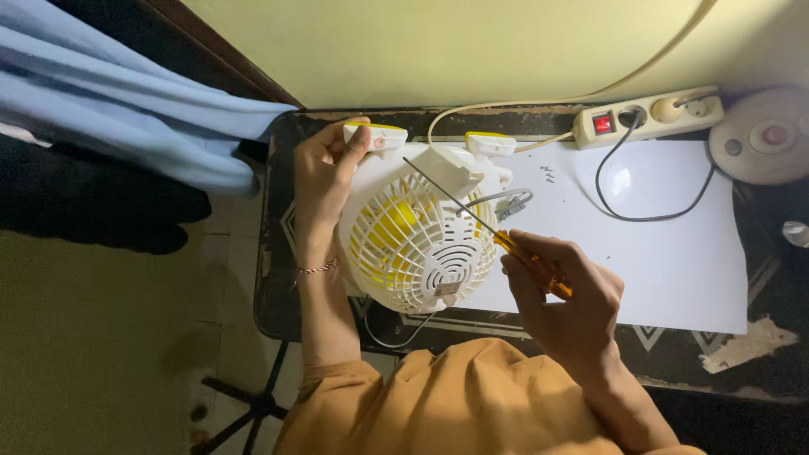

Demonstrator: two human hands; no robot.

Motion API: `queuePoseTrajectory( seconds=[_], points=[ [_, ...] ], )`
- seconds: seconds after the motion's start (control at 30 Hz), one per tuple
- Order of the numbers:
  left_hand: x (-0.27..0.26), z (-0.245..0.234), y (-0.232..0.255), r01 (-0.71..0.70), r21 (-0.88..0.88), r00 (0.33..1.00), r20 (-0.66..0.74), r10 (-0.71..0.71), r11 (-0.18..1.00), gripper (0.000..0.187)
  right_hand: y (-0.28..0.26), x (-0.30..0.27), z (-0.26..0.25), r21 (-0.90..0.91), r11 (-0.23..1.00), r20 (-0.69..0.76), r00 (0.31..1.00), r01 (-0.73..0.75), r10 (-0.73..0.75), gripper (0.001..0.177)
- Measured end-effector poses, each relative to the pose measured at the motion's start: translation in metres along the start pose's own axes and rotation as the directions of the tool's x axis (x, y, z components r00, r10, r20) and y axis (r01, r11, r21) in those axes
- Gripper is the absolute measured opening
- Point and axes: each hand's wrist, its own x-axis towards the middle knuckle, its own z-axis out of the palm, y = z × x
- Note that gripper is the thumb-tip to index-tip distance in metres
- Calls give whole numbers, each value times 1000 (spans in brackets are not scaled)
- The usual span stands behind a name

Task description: The person uses a screwdriver to remove screws from the front and rear grilles of a small electric fan. They detach the front grille, then the rear grille, exposing the fan blades and motor housing. The person continues to unscrew and separate components on a tabletop workspace.

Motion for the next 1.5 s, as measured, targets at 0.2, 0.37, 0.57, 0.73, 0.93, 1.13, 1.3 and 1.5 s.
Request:
queuePoseTrajectory(
  seconds=[0.2, 0.37, 0.57, 0.73, 0.93, 1.13, 1.3, 1.5],
  points=[
    [3, 11, -11, 73, -19, 997, -21, -74, 997, 38, -3, 14, 5, -64, 997, -2, 999, 43, -43, 24],
    [10, 19, -17, 50, -47, 998, 42, -48, 998, 37, -1, 20, 8, -87, 996, 9, 1000, -3, 3, 24],
    [16, 28, -21, 100, -49, 990, 101, -94, 994, 38, 0, 25, 14, -88, 995, 17, 999, -44, 45, 25],
    [23, 35, -23, 81, 34, 989, 121, -84, 996, 37, -4, 28, 13, -110, 993, -4, 999, -38, 38, 24],
    [26, 40, -27, 48, 2, 986, 159, -48, 999, 37, -11, 37, 9, -151, 988, -15, 999, -30, 28, 22],
    [29, 44, -28, 17, 20, 981, 194, -20, 1000, 36, -27, 51, 4, -201, 978, 47, 998, 49, -40, 19],
    [28, 52, -22, 24, -61, 973, 229, -9, 998, 34, -45, 64, 2, -279, 959, 46, 998, 50, -39, 16],
    [23, 54, -11, 0, -1, 967, 253, 0, 1000, 32, -58, 74, -5, -553, 833, 148, 982, -15, 116, 35]
  ],
)
